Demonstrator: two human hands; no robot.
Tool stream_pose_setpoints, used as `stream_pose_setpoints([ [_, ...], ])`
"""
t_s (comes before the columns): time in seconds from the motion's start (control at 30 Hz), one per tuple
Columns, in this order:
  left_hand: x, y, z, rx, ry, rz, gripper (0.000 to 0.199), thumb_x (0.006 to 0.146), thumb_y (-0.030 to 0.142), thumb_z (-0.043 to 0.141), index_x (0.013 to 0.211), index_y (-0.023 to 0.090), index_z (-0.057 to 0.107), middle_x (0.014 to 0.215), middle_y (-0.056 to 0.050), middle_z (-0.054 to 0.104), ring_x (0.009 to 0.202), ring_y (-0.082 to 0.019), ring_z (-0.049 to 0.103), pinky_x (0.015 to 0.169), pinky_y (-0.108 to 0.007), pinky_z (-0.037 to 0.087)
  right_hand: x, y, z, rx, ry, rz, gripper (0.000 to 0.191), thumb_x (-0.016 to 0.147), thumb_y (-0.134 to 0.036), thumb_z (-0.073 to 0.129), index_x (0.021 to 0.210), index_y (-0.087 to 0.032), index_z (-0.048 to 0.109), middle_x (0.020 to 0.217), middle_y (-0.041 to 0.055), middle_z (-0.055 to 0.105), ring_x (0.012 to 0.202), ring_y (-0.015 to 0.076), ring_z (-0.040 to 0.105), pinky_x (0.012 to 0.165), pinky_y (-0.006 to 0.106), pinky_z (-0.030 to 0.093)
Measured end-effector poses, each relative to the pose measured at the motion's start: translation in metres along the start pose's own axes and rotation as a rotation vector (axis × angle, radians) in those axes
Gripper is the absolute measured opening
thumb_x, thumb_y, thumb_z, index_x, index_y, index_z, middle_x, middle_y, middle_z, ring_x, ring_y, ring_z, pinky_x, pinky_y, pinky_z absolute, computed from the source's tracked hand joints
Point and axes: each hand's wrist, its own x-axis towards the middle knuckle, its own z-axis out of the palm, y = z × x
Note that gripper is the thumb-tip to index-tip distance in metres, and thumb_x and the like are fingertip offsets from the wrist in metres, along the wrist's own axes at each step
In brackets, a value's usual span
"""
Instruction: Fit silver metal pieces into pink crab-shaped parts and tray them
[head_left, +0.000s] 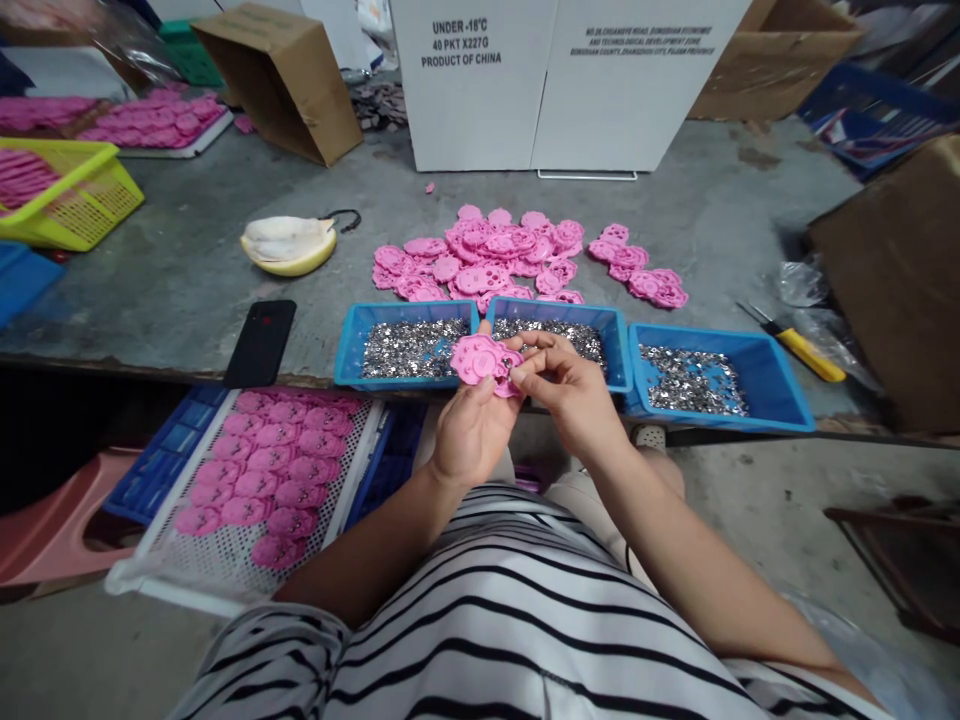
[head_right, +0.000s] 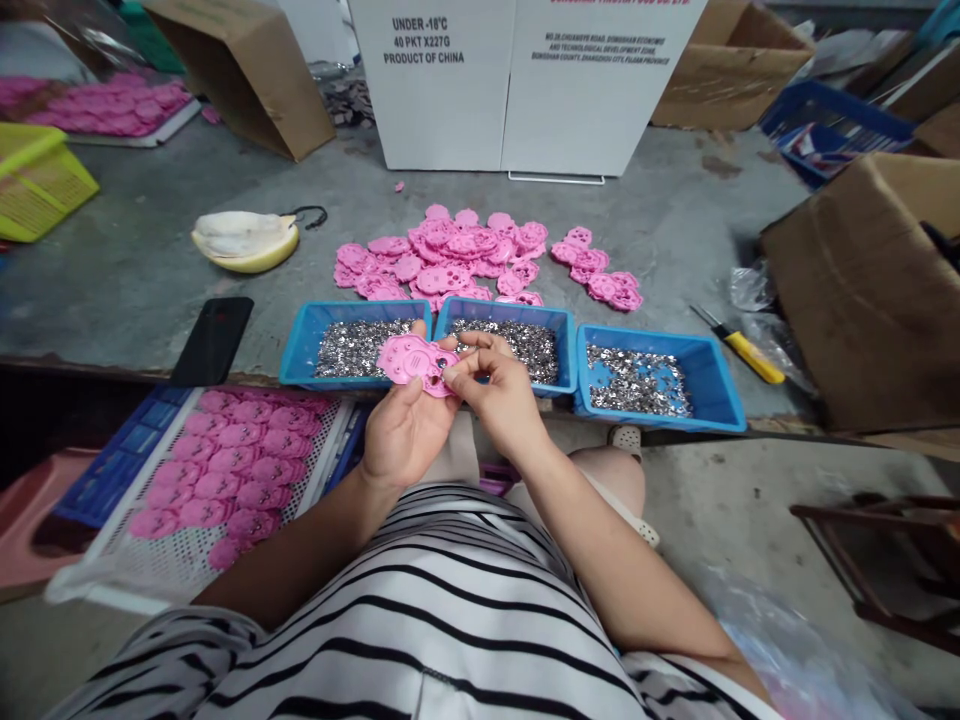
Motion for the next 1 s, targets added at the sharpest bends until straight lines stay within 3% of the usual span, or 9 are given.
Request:
stream_pose_setpoints([
  [0.2, 0.0, 0.002, 0.001, -0.027, -0.038, 0.009, 0.056, 0.082, 0.025, 0.053, 0.138, 0.029, 0.046, 0.124, -0.007, 0.063, 0.122, -0.023, 0.057, 0.099, -0.038, 0.049, 0.0, 0.001, 0.001, -0.013, -0.006, -0.046, 0.011, 0.073, -0.025, 0.071, 0.065, -0.021, 0.065, 0.106, 0.0089, 0.065, 0.117, 0.0257, 0.055, 0.105, 0.046, 0.038],
  [0.33, 0.0, 0.002, 0.001, -0.023, -0.013, -0.013, 0.056, 0.082, 0.026, 0.054, 0.138, 0.028, 0.047, 0.123, -0.007, 0.063, 0.121, -0.022, 0.057, 0.099, -0.037, 0.049, 0.0, 0.007, 0.007, -0.046, 0.076, -0.116, 0.016, 0.071, -0.028, 0.072, 0.068, -0.022, 0.058, 0.112, 0.01, 0.063, 0.109, 0.0251, 0.057, 0.094, 0.043, 0.045],
  [0.47, 0.001, 0.001, -0.003, -0.065, 0.012, 0.001, 0.053, 0.082, 0.024, 0.053, 0.135, 0.028, 0.049, 0.119, -0.006, 0.066, 0.117, -0.02, 0.059, 0.101, -0.036, 0.048, 0.003, 0.012, 0.011, 0.072, 0.059, -0.067, 0.023, 0.074, -0.034, 0.069, 0.071, -0.023, 0.05, 0.106, 0.0082, 0.066, 0.1, 0.0231, 0.061, 0.087, 0.04, 0.049],
  [0.57, 0.001, 0.006, -0.01, -0.072, 0.045, -0.005, 0.052, 0.082, 0.022, 0.051, 0.134, 0.026, 0.05, 0.11, -0.006, 0.069, 0.108, -0.02, 0.064, 0.097, -0.037, 0.049, 0.011, 0.014, 0.009, 0.097, 0.074, -0.049, 0.018, 0.078, -0.036, 0.064, 0.077, -0.023, 0.051, 0.111, 0.0074, 0.064, 0.098, 0.0213, 0.062, 0.083, 0.037, 0.051],
  [0.63, 0.001, 0.018, -0.015, -0.031, 0.103, -0.016, 0.051, 0.082, 0.023, 0.048, 0.132, 0.024, 0.051, 0.102, -0.007, 0.07, 0.096, -0.021, 0.068, 0.089, -0.039, 0.052, 0.019, 0.013, 0.007, -0.018, 0.062, -0.073, 0.013, 0.079, -0.033, 0.062, 0.082, -0.024, 0.053, 0.108, 0.0067, 0.065, 0.093, 0.0202, 0.061, 0.08, 0.036, 0.05],
  [0.77, 0.005, 0.055, -0.025, 0.033, 0.275, 0.178, 0.046, 0.083, 0.023, 0.04, 0.128, 0.021, 0.053, 0.089, -0.006, 0.071, 0.076, -0.019, 0.069, 0.071, -0.032, 0.054, 0.044, 0.005, 0.018, -0.507, -0.151, -0.203, 0.008, 0.079, -0.018, 0.062, 0.087, -0.02, 0.062, 0.095, 0.0071, 0.069, 0.089, 0.0225, 0.059, 0.085, 0.04, 0.046],
  [0.87, 0.008, 0.078, -0.03, 0.04, 0.39, 0.357, 0.045, 0.084, 0.022, 0.036, 0.125, 0.021, 0.055, 0.083, -0.005, 0.071, 0.071, -0.018, 0.068, 0.064, -0.028, 0.053, 0.064, -0.006, 0.044, -0.869, -0.411, -0.328, 0.017, 0.081, -0.012, 0.06, 0.094, -0.015, 0.07, 0.101, 0.0119, 0.071, 0.1, 0.0271, 0.059, 0.091, 0.041, 0.044],
  [1.0, 0.009, 0.09, -0.033, 0.071, 0.432, 0.42, 0.045, 0.083, 0.023, 0.036, 0.124, 0.022, 0.057, 0.087, -0.006, 0.072, 0.07, -0.018, 0.067, 0.063, -0.028, 0.052, 0.084, -0.015, 0.082, -1.219, -0.752, -0.373, 0.027, 0.081, -0.005, 0.056, 0.101, -0.01, 0.074, 0.108, 0.0195, 0.071, 0.108, 0.0328, 0.06, 0.085, 0.039, 0.046],
])
